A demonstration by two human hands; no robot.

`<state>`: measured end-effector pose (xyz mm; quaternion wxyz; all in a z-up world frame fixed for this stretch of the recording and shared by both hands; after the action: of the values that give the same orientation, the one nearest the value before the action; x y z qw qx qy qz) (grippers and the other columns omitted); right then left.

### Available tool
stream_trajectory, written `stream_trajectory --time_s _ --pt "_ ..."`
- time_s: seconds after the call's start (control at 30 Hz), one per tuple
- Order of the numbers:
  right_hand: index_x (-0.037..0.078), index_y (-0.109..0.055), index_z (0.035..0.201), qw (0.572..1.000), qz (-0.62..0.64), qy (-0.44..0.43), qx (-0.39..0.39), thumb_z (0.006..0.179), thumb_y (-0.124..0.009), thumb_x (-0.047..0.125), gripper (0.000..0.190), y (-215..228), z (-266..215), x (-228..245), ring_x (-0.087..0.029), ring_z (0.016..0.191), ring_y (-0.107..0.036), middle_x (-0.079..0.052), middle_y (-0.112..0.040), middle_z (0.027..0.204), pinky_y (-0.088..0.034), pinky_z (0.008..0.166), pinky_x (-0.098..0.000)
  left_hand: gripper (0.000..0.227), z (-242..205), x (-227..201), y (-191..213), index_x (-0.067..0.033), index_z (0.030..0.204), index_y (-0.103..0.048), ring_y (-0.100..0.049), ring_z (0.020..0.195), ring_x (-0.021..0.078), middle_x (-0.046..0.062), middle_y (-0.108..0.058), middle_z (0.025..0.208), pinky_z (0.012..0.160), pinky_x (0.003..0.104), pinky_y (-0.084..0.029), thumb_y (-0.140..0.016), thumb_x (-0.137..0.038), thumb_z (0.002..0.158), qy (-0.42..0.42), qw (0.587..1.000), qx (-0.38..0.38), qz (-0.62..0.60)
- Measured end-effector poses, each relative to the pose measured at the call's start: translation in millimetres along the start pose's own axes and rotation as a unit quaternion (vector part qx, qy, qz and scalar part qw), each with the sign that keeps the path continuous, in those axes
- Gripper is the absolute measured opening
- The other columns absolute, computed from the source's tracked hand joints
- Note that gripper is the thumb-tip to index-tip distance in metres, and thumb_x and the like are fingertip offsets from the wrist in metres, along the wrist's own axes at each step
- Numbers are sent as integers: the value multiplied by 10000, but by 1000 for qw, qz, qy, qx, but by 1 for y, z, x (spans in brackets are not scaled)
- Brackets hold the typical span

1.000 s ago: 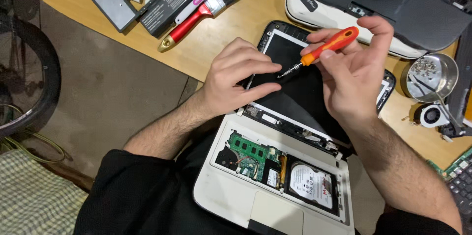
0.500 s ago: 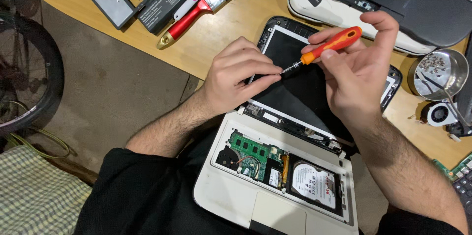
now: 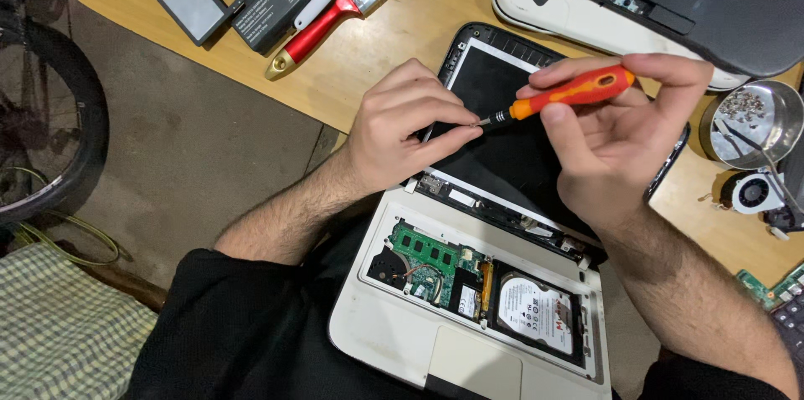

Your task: The person uses a screwdriver to fasten screws into the bezel of a laptop screen. They then pick up a white plastic cover and attach it to the laptop's screen assembly, aligning it with the frame.

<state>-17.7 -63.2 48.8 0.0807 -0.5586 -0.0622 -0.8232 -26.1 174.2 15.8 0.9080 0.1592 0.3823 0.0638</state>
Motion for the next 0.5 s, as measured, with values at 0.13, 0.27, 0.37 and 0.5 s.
stream_trajectory --time_s 0.13,0.27,0.37,0.5 --pt "189 -276 1510 1000 -12 23 7 1231 -620 -209 595 -3 -2 5 -529 1113 -781 -489 -678 1315 -719 1091 -552 161 1 -2 0 -7 1139 -872 -728 951 304 117 -865 1053 898 421 -599 -1020 -12 1076 -5 1000 1 6" --pt "164 -290 1513 996 -20 87 12 1195 -620 -202 587 -4 -2 6 -531 1118 -773 -453 -679 1276 -743 1062 -581 154 1 -2 0 -1 1155 -868 -736 953 299 124 -866 1067 881 413 -598 -1005 5 1087 -7 1000 5 13" --pt "166 -293 1524 996 -16 82 10 1202 -624 -203 591 -3 -4 4 -526 1133 -774 -458 -681 1294 -733 1070 -559 251 -3 0 2 10 1225 -872 -779 999 302 149 -889 1131 917 431 -620 -1044 -90 1072 -1 1000 11 25" --pt "159 -272 1545 998 -17 50 38 1248 -601 -207 575 -4 -3 9 -529 1186 -764 -495 -651 1315 -737 1126 -571 175 -37 17 12 12 1247 -841 -851 1015 285 193 -889 1137 939 424 -716 -927 -46 1106 38 995 -93 15"
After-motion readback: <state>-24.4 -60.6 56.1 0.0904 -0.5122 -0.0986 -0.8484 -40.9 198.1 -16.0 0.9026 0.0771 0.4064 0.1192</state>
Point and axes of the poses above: each hand's wrist, its own z-axis towards the middle knuckle, its own y-axis out of the back of the hand, x = y × z, the point moved 4 cm from there along z, towards the middle knuckle
